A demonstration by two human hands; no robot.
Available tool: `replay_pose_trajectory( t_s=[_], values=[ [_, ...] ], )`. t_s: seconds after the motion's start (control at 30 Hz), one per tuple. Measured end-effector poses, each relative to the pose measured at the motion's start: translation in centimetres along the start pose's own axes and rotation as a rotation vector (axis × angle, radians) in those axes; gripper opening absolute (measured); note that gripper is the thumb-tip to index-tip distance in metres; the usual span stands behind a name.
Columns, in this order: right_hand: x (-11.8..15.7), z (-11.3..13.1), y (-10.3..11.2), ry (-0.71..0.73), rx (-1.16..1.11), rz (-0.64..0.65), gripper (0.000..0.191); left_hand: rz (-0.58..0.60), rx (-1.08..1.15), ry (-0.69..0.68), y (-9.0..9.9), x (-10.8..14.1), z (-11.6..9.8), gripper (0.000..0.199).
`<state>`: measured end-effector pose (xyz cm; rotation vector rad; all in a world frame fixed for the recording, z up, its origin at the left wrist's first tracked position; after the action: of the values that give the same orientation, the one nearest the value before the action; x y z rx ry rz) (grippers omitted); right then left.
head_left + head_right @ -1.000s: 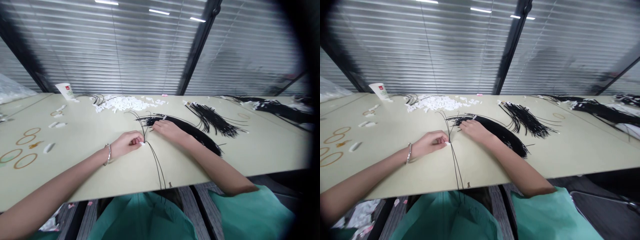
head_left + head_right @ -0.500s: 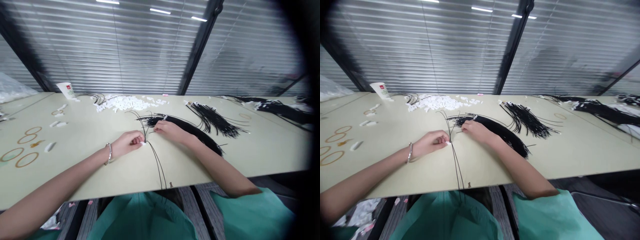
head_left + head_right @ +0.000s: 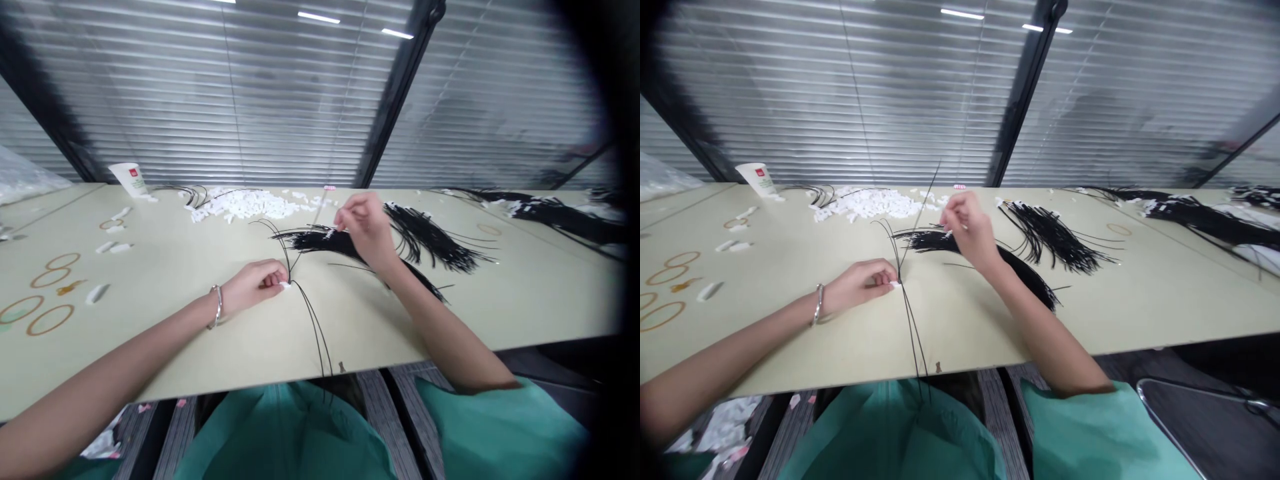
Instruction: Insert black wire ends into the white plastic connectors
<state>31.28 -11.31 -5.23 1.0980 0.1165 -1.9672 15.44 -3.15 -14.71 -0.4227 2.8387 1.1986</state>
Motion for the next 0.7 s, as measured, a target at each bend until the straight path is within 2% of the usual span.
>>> replay_pose_trajectory(
  t_s=[0.1,0.23,0.37,0.47,0.53,0.6,0.7],
  values=[
    [-0.7,1.0,3.3,-0.017,-0.311,-0.241,0.013,0.003,0.010,0.009,-0.1,0.0,0.1,0.014],
    [-0.9,-0.7,5.6,-0.126,-0.545,-0.378,0.008,0.001,0.015,0.010,0.0,0.0,0.0,0.014],
    [-1.0,-2.4,9.8,-0.113,-0.776,-0.547,0.025,-0.004,-0.009,-0.011,0.0,0.0,-0.1,0.013],
    [-1.0,-2.6,11.9,-0.137,-0.922,-0.628,0.037,0.013,-0.046,-0.064,0.0,0.0,-0.7,0.013],
    [-0.6,-2.2,12.4,-0.170,-0.914,-0.703,0.038,0.024,-0.074,-0.091,-0.1,0.0,-1.0,0.015],
    [0.1,-1.6,12.1,-0.199,-0.861,-0.761,0.033,0.024,-0.093,-0.096,0.0,0.1,-1.1,0.017],
    [0.5,-0.8,10.3,-0.213,-0.842,-0.726,0.026,0.018,-0.087,-0.092,0.0,0.2,-0.9,0.019]
  ],
)
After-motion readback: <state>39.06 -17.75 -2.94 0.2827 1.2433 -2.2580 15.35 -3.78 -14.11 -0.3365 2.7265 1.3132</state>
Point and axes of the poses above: each hand's wrist, its own x-axis away from the middle knuckle, its own y-axis out of the back of the hand, z = x × y, the point moved 10 cm from there along -x, towards the middle knuckle, and after that the axes turned 2 degrees about y, right-handed, at the moved point
